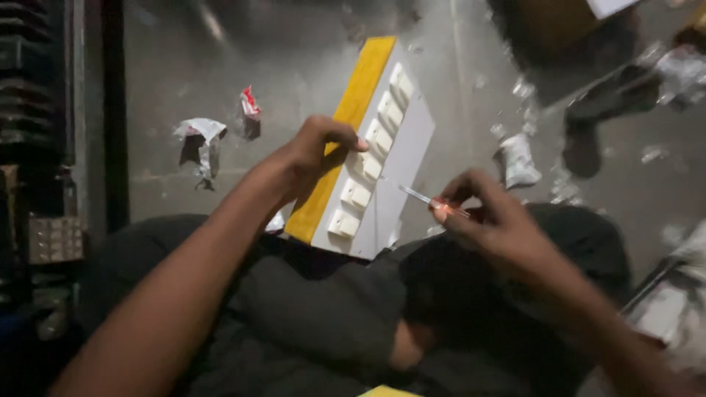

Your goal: The person sits on the floor and uses a screwdriver to tighten screws on white electrical sockets mounted on a yellow and white board. The person repeatedly adjusts the board and continues screwing each socket in sequence.

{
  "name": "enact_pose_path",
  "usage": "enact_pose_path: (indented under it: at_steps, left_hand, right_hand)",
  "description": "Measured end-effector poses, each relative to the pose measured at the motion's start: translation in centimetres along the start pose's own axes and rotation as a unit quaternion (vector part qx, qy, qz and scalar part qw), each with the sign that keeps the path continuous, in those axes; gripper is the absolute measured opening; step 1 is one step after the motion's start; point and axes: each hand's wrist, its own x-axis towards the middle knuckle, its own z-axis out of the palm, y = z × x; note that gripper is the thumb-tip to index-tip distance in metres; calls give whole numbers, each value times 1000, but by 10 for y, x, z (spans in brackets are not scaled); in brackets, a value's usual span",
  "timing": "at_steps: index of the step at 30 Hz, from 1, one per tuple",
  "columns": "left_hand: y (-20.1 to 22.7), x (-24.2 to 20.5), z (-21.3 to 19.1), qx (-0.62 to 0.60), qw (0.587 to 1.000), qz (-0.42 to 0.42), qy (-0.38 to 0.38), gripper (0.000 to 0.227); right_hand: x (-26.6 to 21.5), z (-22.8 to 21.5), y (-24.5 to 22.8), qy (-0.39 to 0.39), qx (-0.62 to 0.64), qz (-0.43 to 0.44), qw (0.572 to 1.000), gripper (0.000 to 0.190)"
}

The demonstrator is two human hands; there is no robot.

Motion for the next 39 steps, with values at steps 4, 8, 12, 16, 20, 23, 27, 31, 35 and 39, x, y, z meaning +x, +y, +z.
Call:
enact_pose_path:
  at_steps: [4, 8, 12, 16, 20, 23, 27, 31, 35, 39]
  left_hand:
    - [2, -38, 34, 203, 962, 155, 96, 64]
    - [-37, -83, 53, 311, 902, 171, 245, 63]
    - [-65, -108, 50, 110, 922, 338, 153, 65]
    - [-80, -99, 56, -8, 950, 295, 102, 70]
    - [-80, -98, 48, -13, 945, 310, 102, 73]
    - [-91, -88, 51, -45, 947, 304, 91, 72]
    - [-91, -87, 47, -53, 936, 338, 82, 69]
    - [-93, -85, 46, -90, 941, 313, 88, 73]
    - [-91, -82, 44, -101, 941, 316, 71, 82]
    - [-86, -82, 45, -89, 934, 343, 52, 87]
  right_hand:
    - [-40, 7, 27, 87, 160, -124, 975, 30]
    - [-68, 7, 58, 196, 232, -178, 936, 20]
    - [-61, -4, 65, 211, 237, -264, 911, 17]
    - [-56, 2, 71, 201, 246, -241, 917, 18]
    - [-48, 27, 63, 174, 260, -283, 907, 19]
    - [-52, 23, 76, 182, 247, -279, 910, 19]
    - [-45, 25, 76, 159, 289, -266, 906, 19]
    - [-37, 28, 79, 145, 280, -271, 909, 20]
    - [-37, 28, 74, 156, 266, -253, 917, 21]
    - [-42, 23, 69, 126, 241, -265, 925, 28]
